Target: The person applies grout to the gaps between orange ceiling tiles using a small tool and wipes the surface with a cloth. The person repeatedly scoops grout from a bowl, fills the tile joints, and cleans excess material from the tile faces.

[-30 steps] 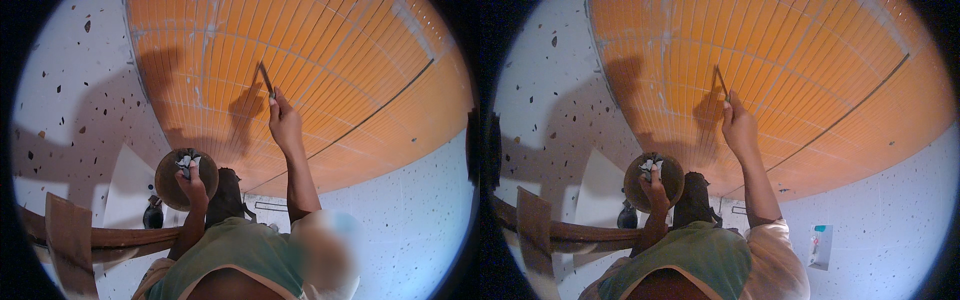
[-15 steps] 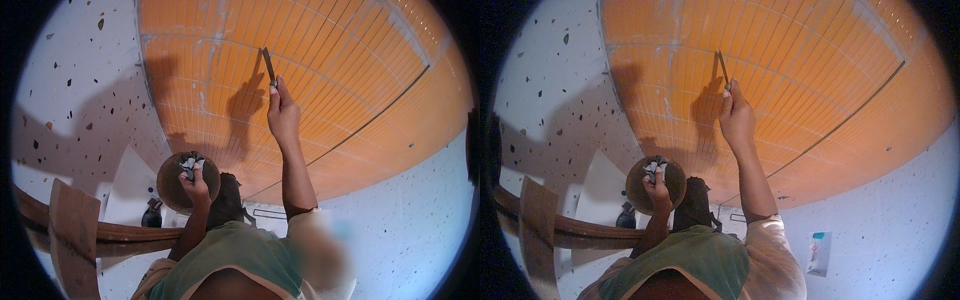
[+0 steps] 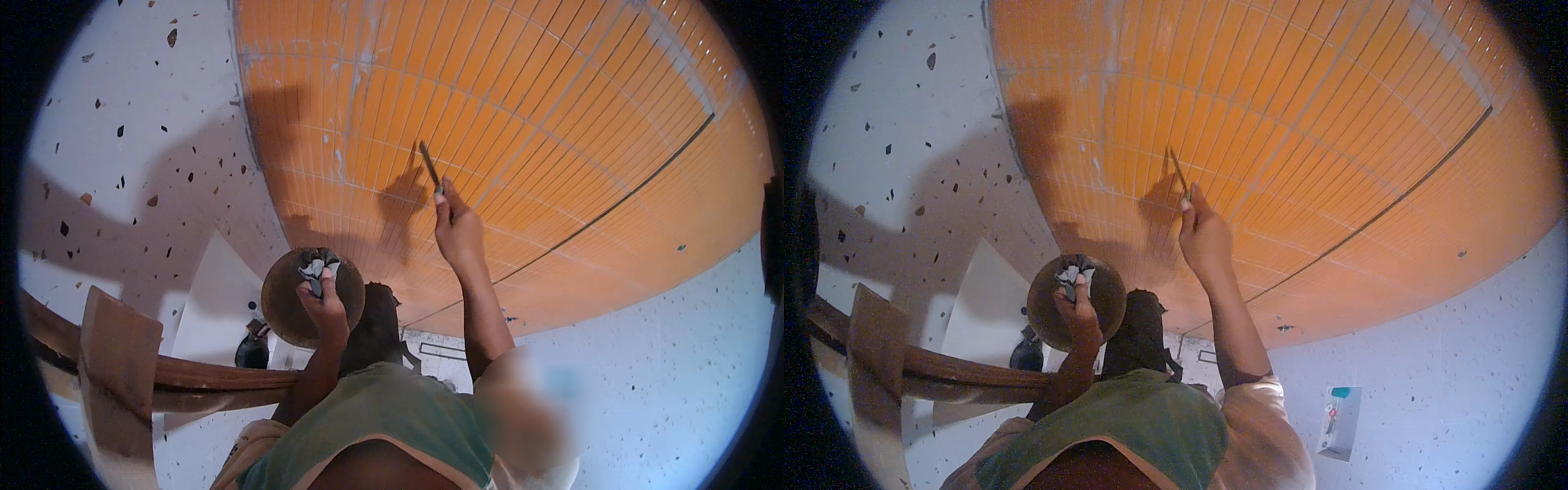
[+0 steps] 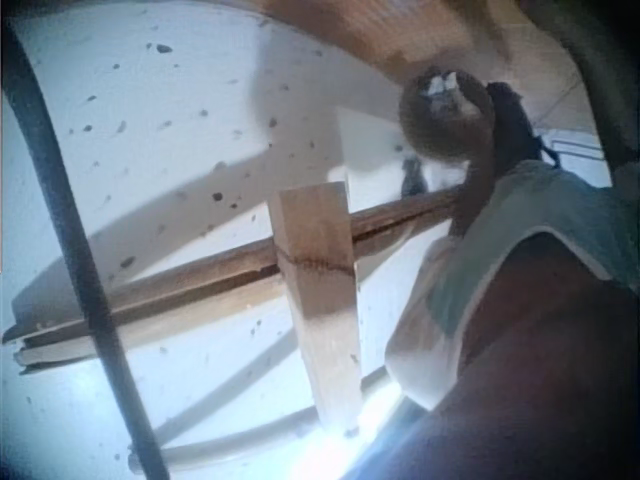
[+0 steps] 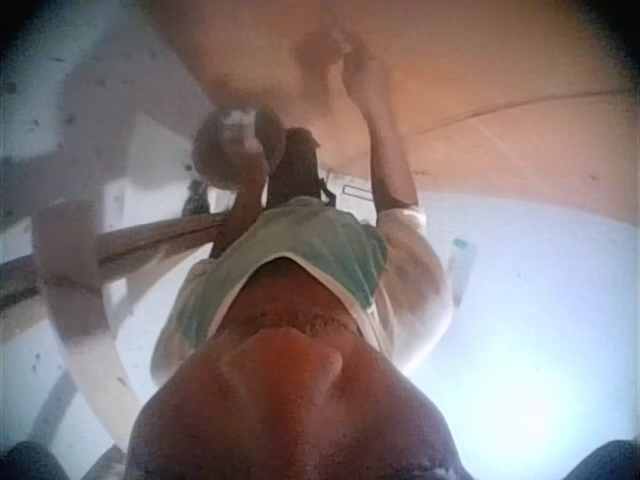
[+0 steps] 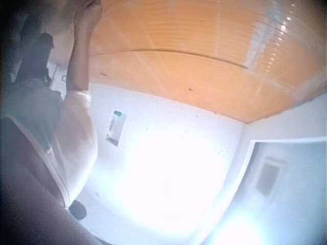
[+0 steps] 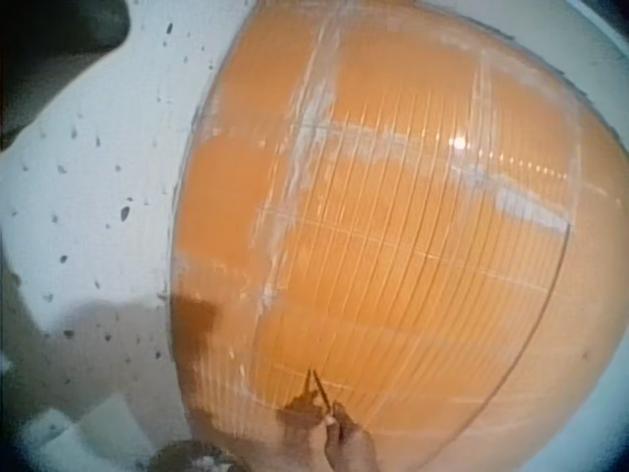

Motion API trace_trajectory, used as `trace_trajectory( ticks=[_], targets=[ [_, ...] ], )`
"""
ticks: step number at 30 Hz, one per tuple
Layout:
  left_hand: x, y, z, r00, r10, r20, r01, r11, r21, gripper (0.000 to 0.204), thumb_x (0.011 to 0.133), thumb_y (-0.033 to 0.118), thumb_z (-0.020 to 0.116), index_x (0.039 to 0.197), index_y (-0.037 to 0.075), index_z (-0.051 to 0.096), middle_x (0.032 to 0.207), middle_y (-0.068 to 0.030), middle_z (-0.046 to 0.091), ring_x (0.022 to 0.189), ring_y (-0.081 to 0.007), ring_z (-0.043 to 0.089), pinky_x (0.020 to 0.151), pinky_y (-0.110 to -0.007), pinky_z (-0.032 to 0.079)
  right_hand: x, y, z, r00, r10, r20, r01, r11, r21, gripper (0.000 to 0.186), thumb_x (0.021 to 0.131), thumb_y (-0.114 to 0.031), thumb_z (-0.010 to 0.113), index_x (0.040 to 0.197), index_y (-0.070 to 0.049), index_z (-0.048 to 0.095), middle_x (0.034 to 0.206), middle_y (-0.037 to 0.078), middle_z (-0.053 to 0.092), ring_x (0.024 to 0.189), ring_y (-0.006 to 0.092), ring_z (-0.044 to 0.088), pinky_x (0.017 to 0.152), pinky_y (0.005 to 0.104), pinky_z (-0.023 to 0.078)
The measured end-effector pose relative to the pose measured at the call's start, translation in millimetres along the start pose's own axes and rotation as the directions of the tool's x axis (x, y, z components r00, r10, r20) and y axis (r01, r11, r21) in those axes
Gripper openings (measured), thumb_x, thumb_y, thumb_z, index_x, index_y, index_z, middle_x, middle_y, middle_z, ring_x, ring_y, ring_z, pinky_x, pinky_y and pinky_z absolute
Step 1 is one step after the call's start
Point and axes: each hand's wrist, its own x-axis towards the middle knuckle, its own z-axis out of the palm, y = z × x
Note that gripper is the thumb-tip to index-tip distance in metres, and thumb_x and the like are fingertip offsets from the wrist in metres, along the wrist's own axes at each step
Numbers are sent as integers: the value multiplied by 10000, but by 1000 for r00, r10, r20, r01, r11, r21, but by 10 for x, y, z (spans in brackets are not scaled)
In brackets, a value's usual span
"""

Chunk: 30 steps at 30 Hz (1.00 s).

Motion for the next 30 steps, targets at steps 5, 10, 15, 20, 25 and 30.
trace_trajectory(
  ticks=[5,10,15,20,25,30],
  targets=[
    [49,-257,-15,996,22,-81,-22,1000,3,307,953,215,659,951,11,430,907,-74,488,859,-165,500,786,-318,459,268,-400,-336,978,-46,-205,75,988,136,388,1010,-219,513,1322,7,562,830,241,675,688,309,688,585,366,504],
    [37,-243,-12,998,-13,-58,11,999,-32,328,940,228,677,944,10,431,895,-72,485,838,-164,504,783,-313,458,535,-561,-533,965,-65,-254,77,996,37,396,1006,-213,520,1319,26,554,730,216,645,618,294,659,559,373,485],
    [4,-140,13,997,-56,-55,54,998,-33,328,938,228,680,940,10,434,890,-82,494,838,-167,504,782,-317,457,536,-643,-550,968,-39,-249,33,999,-29,393,1006,-215,511,1317,20,559,719,213,643,614,316,661,565,394,490],
    [38,-233,-27,997,-57,-52,55,998,-27,321,942,221,674,953,2,439,904,-88,501,839,-171,498,788,-312,455,344,-556,-595,986,-52,-157,48,998,-31,405,1008,-232,509,1320,21,555,689,218,627,606,321,654,558,397,484],
    [25,-149,2,998,-37,-41,34,997,-64,319,945,213,669,929,9,423,890,-69,470,819,-165,469,775,-300,439,505,-714,-671,980,-29,-198,13,997,-79,417,1004,-230,516,1330,30,543,720,235,647,643,331,675,570,391,495],
    [28,-149,-9,998,22,-51,-24,999,-33,320,945,207,669,915,10,418,894,-70,475,818,-155,471,769,-294,438,439,-609,-586,987,-71,-146,53,991,-121,419,1003,-225,515,1336,27,537,708,236,636,630,331,668,558,398,484]
  ],
)
